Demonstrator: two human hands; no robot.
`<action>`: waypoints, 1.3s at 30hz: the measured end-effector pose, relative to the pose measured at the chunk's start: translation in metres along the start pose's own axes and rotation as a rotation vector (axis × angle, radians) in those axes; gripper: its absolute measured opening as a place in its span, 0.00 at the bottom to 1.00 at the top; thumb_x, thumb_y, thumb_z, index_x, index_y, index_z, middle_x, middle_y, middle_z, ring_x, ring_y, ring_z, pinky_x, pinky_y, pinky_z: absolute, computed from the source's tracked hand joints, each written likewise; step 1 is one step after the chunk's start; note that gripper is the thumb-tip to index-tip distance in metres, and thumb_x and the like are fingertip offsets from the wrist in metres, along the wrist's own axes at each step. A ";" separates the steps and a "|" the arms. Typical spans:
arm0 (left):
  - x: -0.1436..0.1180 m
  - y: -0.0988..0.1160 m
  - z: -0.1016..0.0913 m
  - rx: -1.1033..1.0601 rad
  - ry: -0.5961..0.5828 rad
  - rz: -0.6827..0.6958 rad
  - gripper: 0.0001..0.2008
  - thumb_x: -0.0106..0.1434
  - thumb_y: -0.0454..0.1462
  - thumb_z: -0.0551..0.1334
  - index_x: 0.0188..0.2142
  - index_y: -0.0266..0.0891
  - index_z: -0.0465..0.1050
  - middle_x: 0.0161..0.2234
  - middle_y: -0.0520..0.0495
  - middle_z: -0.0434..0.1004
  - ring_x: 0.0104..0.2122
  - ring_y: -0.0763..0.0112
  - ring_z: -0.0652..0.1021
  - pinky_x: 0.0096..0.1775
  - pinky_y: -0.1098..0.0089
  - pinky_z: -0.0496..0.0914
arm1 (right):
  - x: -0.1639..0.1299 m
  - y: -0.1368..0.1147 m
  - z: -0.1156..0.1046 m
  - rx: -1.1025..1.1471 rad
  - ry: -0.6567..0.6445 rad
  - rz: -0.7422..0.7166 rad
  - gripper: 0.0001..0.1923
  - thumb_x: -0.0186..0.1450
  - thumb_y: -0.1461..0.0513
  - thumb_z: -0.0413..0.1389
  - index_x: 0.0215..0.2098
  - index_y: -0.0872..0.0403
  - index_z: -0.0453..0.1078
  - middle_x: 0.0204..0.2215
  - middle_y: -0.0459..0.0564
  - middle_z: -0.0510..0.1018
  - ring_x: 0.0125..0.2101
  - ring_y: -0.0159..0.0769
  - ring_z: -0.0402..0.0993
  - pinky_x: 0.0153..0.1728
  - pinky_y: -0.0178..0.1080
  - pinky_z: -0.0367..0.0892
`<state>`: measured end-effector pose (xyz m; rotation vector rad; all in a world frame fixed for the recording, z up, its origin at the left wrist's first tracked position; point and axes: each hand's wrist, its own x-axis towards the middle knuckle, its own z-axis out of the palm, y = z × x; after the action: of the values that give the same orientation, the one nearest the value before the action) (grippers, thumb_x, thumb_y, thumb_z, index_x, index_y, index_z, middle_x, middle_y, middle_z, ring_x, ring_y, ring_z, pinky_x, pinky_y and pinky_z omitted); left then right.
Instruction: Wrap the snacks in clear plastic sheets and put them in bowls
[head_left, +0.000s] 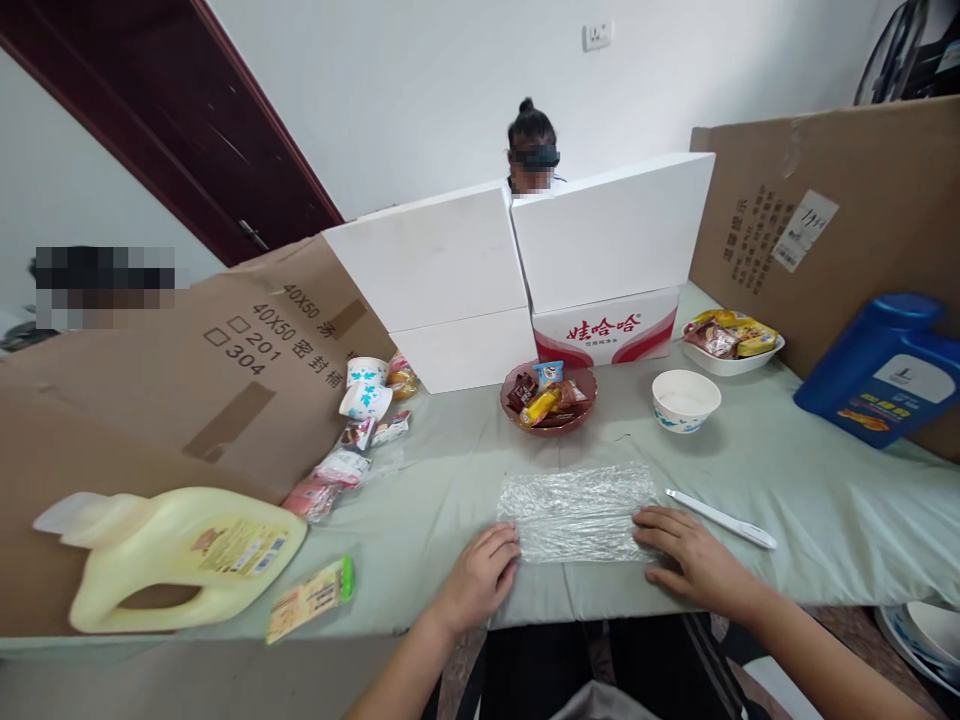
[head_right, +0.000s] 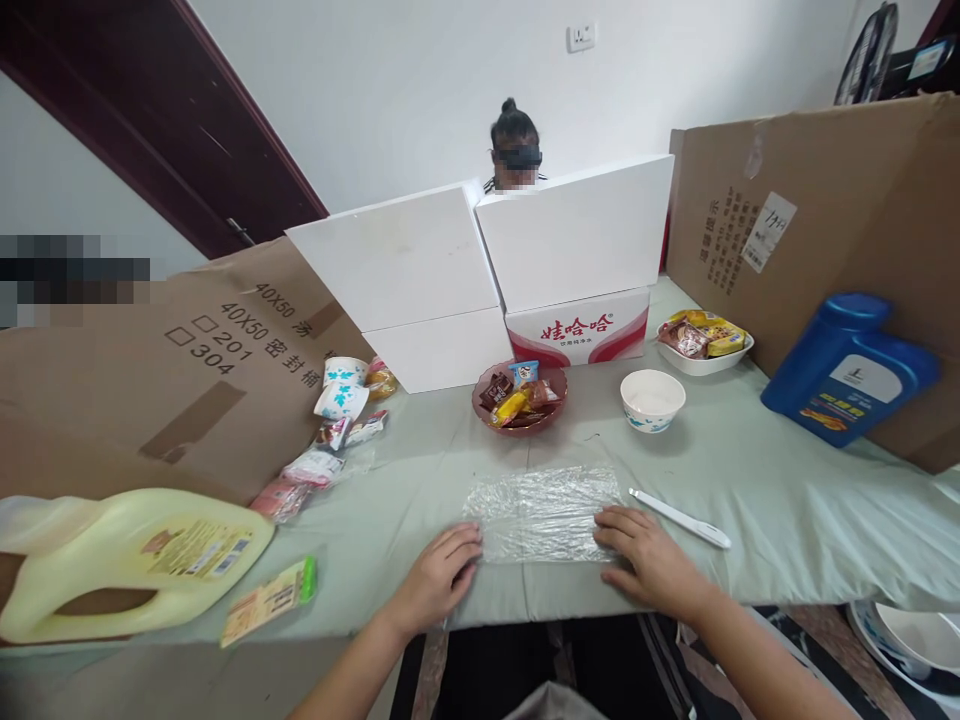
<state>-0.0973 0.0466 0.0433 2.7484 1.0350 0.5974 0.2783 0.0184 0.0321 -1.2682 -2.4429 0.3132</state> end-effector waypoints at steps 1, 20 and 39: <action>-0.002 -0.003 0.002 -0.006 0.024 0.004 0.12 0.62 0.28 0.54 0.42 0.39 0.72 0.45 0.42 0.76 0.51 0.62 0.74 0.52 0.57 0.71 | -0.005 0.002 0.001 -0.002 0.015 0.009 0.17 0.66 0.53 0.54 0.51 0.50 0.70 0.54 0.52 0.73 0.56 0.43 0.66 0.56 0.48 0.63; 0.044 -0.025 0.016 0.033 0.126 -0.532 0.09 0.69 0.35 0.50 0.42 0.41 0.69 0.35 0.50 0.79 0.34 0.69 0.79 0.38 0.71 0.69 | 0.035 -0.005 -0.003 0.093 0.033 0.547 0.15 0.70 0.58 0.41 0.40 0.52 0.68 0.35 0.50 0.78 0.37 0.38 0.74 0.38 0.37 0.64; 0.070 -0.023 0.030 0.341 0.173 -0.598 0.09 0.66 0.35 0.54 0.41 0.38 0.71 0.38 0.42 0.76 0.38 0.60 0.76 0.39 0.64 0.70 | 0.081 -0.004 0.002 -0.268 0.118 0.684 0.14 0.71 0.59 0.42 0.43 0.57 0.67 0.39 0.60 0.77 0.36 0.43 0.76 0.35 0.42 0.67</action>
<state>-0.0511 0.1106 0.0322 2.4505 2.0532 0.6036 0.2320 0.0823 0.0491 -2.1525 -1.9250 0.0754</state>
